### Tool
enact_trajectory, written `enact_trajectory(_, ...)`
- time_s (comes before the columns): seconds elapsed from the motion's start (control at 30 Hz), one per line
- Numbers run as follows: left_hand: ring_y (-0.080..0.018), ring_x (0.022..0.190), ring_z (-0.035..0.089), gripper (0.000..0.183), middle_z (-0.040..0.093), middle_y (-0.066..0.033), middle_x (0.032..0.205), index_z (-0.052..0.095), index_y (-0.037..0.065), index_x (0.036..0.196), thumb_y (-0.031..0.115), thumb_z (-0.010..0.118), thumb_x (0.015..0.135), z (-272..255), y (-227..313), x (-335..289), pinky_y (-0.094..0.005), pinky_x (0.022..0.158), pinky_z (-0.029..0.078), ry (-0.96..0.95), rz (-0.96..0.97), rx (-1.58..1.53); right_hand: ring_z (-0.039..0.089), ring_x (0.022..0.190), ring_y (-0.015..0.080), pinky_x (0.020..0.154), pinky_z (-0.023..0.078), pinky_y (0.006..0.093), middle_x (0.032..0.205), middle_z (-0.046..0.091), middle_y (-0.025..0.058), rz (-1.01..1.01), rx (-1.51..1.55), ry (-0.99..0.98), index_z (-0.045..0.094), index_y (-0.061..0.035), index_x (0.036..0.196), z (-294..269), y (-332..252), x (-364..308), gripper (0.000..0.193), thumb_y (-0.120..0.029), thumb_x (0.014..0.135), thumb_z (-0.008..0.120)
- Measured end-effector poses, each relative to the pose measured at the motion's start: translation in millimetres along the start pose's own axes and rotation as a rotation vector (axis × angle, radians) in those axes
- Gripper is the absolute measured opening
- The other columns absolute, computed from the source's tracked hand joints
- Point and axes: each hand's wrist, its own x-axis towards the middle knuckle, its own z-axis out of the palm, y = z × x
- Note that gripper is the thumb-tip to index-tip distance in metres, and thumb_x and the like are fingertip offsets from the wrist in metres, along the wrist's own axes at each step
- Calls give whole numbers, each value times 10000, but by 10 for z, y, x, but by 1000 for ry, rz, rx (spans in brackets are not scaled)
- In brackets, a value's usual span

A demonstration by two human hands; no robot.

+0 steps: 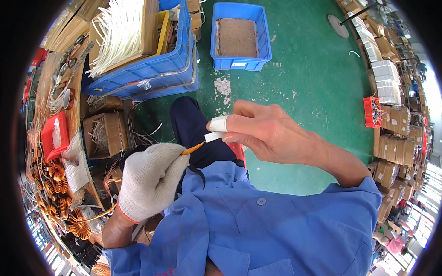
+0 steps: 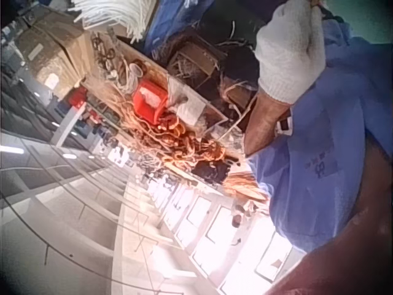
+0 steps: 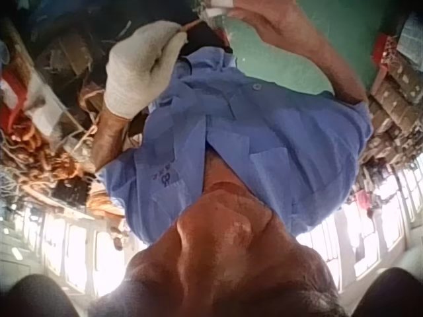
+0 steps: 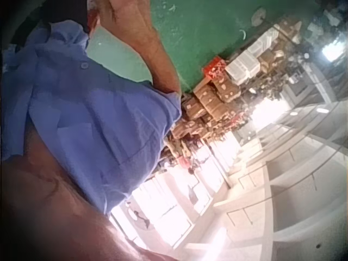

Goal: Wrapping copper tape around an electromagnetic coil and insulating wires on a fabrication floor.

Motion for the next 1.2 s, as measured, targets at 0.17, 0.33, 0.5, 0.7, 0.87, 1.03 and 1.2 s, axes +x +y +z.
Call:
enact_trajectory(0.17,-312,652,688,87,712,-165,829,728,-28,1013,17,727,940,4,-7,15,-355,597,525,4,-14,-1,616,734,259,614,477,377,889,620,95,-20,-10,80,730,-68,1282,38,42,-42,329,-67,954,758)
enact_trajectory(0.33,-406,720,702,99,689,-189,855,696,25,1026,47,751,946,11,5,10,-415,599,543,-4,-31,-29,625,703,237,568,468,360,893,635,75,-53,-41,48,752,-62,1196,30,12,6,287,-76,914,805)
enact_trajectory(0.5,-408,730,706,109,696,-189,866,699,26,1032,48,756,941,-1,33,15,-413,602,547,-44,-53,-7,627,678,221,542,470,355,880,631,65,-124,-28,70,754,-65,1148,83,22,57,271,-78,888,829)
enact_trajectory(0.7,-329,641,674,94,692,-170,813,729,-23,1028,23,717,946,40,32,4,-374,587,511,-28,-37,0,635,682,234,542,480,384,857,616,67,-203,-72,30,722,-56,1106,131,-36,146,240,-109,895,824)
enact_trajectory(0.87,-377,732,705,154,709,-191,893,713,21,1107,75,721,963,46,4,-2,-418,619,541,-137,-49,113,641,689,299,564,497,438,799,585,97,-155,-37,-106,637,-33,1003,285,-129,207,177,-159,971,757)
enact_trajectory(1.03,-416,821,730,296,733,-192,955,678,41,1212,183,759,965,51,-112,-85,-454,681,583,-87,-154,7,632,685,371,570,496,464,796,580,130,-116,44,-182,577,-30,964,467,8,233,198,-167,1007,713)
enact_trajectory(1.2,-357,758,732,172,710,-201,837,732,-19,1034,135,725,958,-352,-279,-472,-413,665,549,-225,-458,-137,649,687,363,569,502,459,806,608,141,-130,-21,-241,553,-26,956,619,-3,257,237,-199,1017,702)
